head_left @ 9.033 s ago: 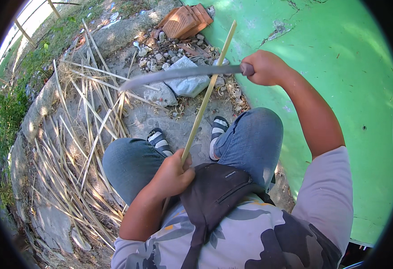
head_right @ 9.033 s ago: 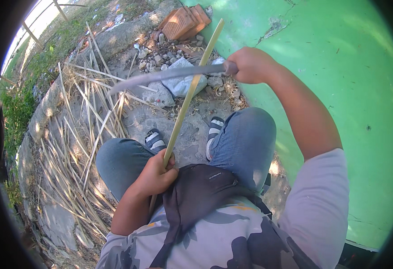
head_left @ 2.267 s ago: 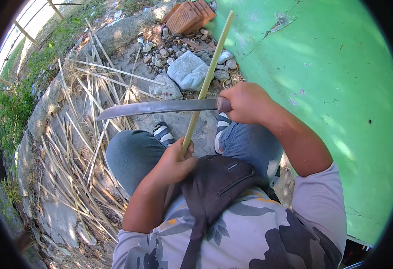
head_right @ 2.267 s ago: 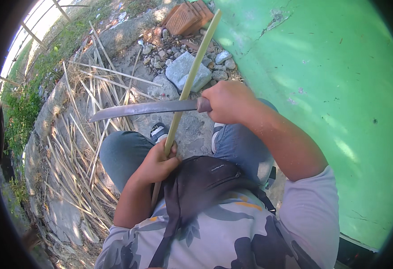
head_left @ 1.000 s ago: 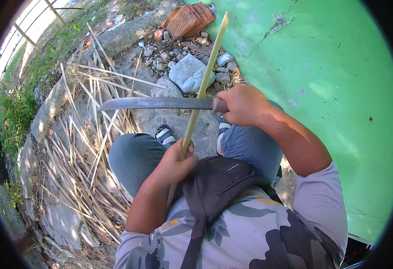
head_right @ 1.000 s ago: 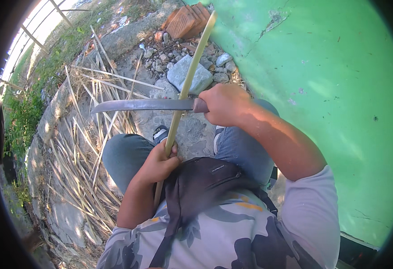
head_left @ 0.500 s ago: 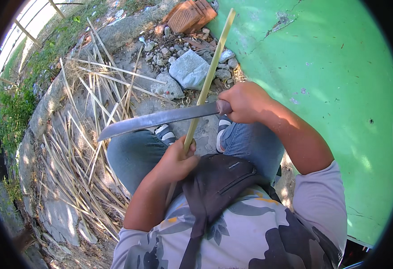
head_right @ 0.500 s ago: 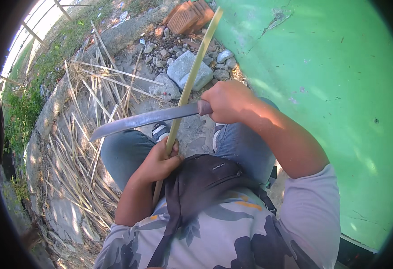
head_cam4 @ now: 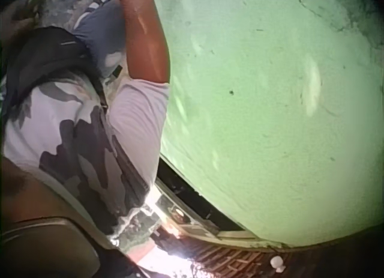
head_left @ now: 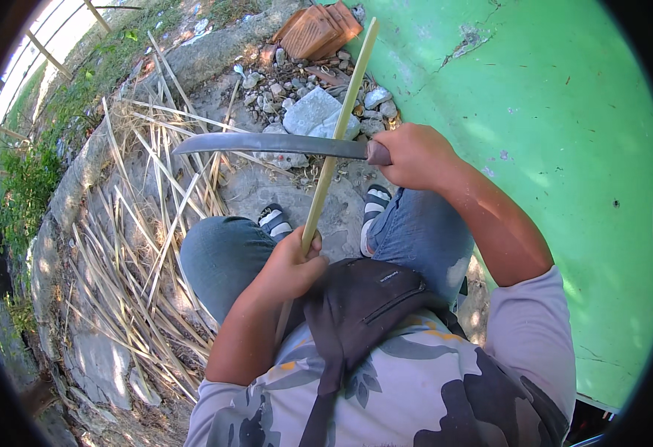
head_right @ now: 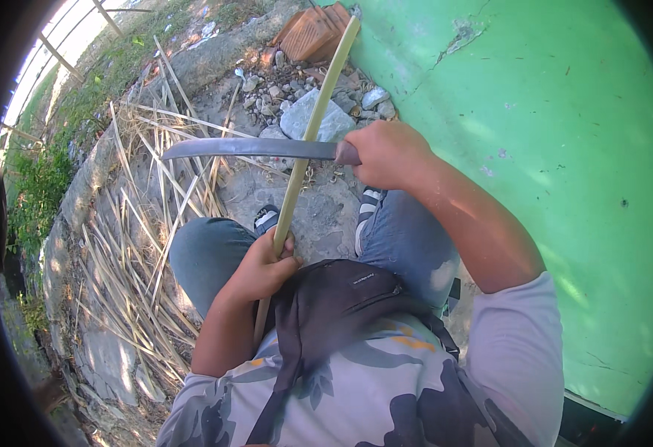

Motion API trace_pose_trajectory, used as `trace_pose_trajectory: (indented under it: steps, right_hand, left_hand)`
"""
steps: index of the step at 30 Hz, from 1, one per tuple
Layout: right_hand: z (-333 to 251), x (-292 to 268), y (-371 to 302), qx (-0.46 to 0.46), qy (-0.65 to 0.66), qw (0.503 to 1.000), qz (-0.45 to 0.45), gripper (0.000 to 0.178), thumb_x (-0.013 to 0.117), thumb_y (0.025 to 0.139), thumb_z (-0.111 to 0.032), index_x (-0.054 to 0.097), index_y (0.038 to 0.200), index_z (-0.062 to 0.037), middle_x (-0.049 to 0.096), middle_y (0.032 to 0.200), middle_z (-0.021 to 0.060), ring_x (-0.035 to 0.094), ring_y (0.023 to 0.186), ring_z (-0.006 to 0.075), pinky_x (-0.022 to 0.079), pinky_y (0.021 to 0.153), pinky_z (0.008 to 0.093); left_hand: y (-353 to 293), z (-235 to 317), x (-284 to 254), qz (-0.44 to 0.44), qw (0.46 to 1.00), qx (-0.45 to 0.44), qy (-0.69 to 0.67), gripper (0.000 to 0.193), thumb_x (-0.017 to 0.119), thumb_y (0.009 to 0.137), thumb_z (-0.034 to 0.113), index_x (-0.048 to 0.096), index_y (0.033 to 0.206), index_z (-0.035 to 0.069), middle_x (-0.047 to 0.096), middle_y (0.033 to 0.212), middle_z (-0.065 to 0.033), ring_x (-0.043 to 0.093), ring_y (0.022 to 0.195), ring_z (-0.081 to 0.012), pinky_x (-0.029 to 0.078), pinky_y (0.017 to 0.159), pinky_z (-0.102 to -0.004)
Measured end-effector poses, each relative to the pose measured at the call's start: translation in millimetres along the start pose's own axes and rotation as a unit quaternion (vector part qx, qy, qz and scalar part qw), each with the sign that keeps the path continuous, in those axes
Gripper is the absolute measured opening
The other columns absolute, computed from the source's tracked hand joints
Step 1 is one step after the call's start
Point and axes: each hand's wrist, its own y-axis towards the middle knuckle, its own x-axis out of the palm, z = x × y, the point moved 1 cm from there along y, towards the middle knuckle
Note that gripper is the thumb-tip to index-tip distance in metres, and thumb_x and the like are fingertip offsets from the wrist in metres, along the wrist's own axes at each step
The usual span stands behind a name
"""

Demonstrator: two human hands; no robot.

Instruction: The person scrapes and shaves bamboo sticks using a machete.

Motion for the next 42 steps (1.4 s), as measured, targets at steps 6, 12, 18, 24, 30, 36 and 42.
trace_pose_trajectory:
  steps: [6, 12, 18, 24, 30, 36, 42]
  right_hand:
    - [-16.5, 2.9, -9.1, -0.06, -0.047, 0.995, -0.071, 0.013, 0.07, 0.074, -0.022, 0.069, 0.084, -0.0134, 0.068, 0.075, 0.0134, 0.067, 0.076, 0.0369, 0.053, 0.068, 0.049]
    - [-2.3, -3.7, 2.2, -0.034, 0.012, 0.999, -0.011, 0.01, 0.069, 0.075, -0.02, 0.068, 0.081, -0.0115, 0.068, 0.075, 0.0151, 0.066, 0.075, 0.038, 0.051, 0.067, 0.0493]
    - [14.3, -5.3, 14.5, -0.006, -0.01, 0.999, -0.035, 0.011, 0.067, 0.078, -0.022, 0.069, 0.084, -0.0126, 0.069, 0.076, 0.0143, 0.067, 0.076, 0.0382, 0.052, 0.069, 0.05]
    - [-6.3, -11.6, 9.6, -0.021, -0.036, 0.997, -0.058, 0.015, 0.067, 0.078, -0.021, 0.07, 0.088, -0.0121, 0.07, 0.083, 0.0151, 0.068, 0.082, 0.0372, 0.053, 0.072, 0.0488]
    - [15.1, -10.3, 16.8, -0.001, 0.012, 1.0, -0.004, 0.013, 0.068, 0.077, -0.022, 0.069, 0.085, -0.012, 0.068, 0.076, 0.0159, 0.066, 0.075, 0.0389, 0.052, 0.067, 0.0486]
    - [18.9, -13.2, 10.6, -0.007, -0.022, 0.999, -0.028, 0.013, 0.068, 0.077, -0.023, 0.07, 0.086, -0.014, 0.067, 0.076, 0.0161, 0.066, 0.075, 0.0384, 0.052, 0.067, 0.0489]
    - [9.0, -24.0, 7.5, 0.007, -0.033, 0.999, -0.022, 0.011, 0.064, 0.081, -0.023, 0.069, 0.084, -0.0144, 0.068, 0.078, 0.0146, 0.065, 0.075, 0.0379, 0.051, 0.067, 0.0483]
  left_hand:
    - [-5.4, -1.3, 4.7, -0.004, 1.0, 0.024, 0.019, 0.027, 0.068, 0.083, 0.005, 0.045, 0.096, 0.009, 0.043, 0.081, 0.0027, 0.043, 0.073, -0.0079, 0.038, 0.064, -0.0261]
    - [-0.9, -3.9, -0.5, -0.005, 0.999, 0.04, 0.022, 0.024, 0.066, 0.085, 0.005, 0.046, 0.098, 0.007, 0.045, 0.076, 0.0037, 0.043, 0.068, -0.0069, 0.038, 0.059, -0.026]
    - [-3.7, 2.9, 6.1, -0.03, 0.998, 0.044, 0.019, 0.024, 0.066, 0.084, 0.005, 0.046, 0.098, 0.007, 0.045, 0.077, 0.0035, 0.043, 0.069, -0.0068, 0.038, 0.06, -0.0256]
    - [-5.2, 5.0, 4.2, -0.003, 1.0, 0.011, 0.028, 0.026, 0.068, 0.083, 0.005, 0.045, 0.094, 0.008, 0.044, 0.081, 0.0019, 0.044, 0.074, -0.0086, 0.04, 0.064, -0.0265]
    - [-3.9, 3.0, 3.7, -0.016, 0.999, 0.026, 0.036, 0.023, 0.066, 0.083, 0.007, 0.048, 0.097, 0.006, 0.047, 0.076, 0.0015, 0.046, 0.069, -0.0092, 0.04, 0.06, -0.0284]
    - [-10.4, 3.0, 8.0, -0.019, 0.998, 0.038, 0.043, 0.023, 0.066, 0.083, 0.007, 0.048, 0.096, 0.006, 0.047, 0.075, 0.0013, 0.046, 0.068, -0.0096, 0.04, 0.06, -0.029]
    - [-2.7, -5.4, 3.1, 0.0, 0.997, 0.056, 0.061, 0.024, 0.067, 0.082, 0.008, 0.048, 0.097, 0.004, 0.048, 0.074, -0.0002, 0.047, 0.067, -0.0123, 0.042, 0.061, -0.0313]
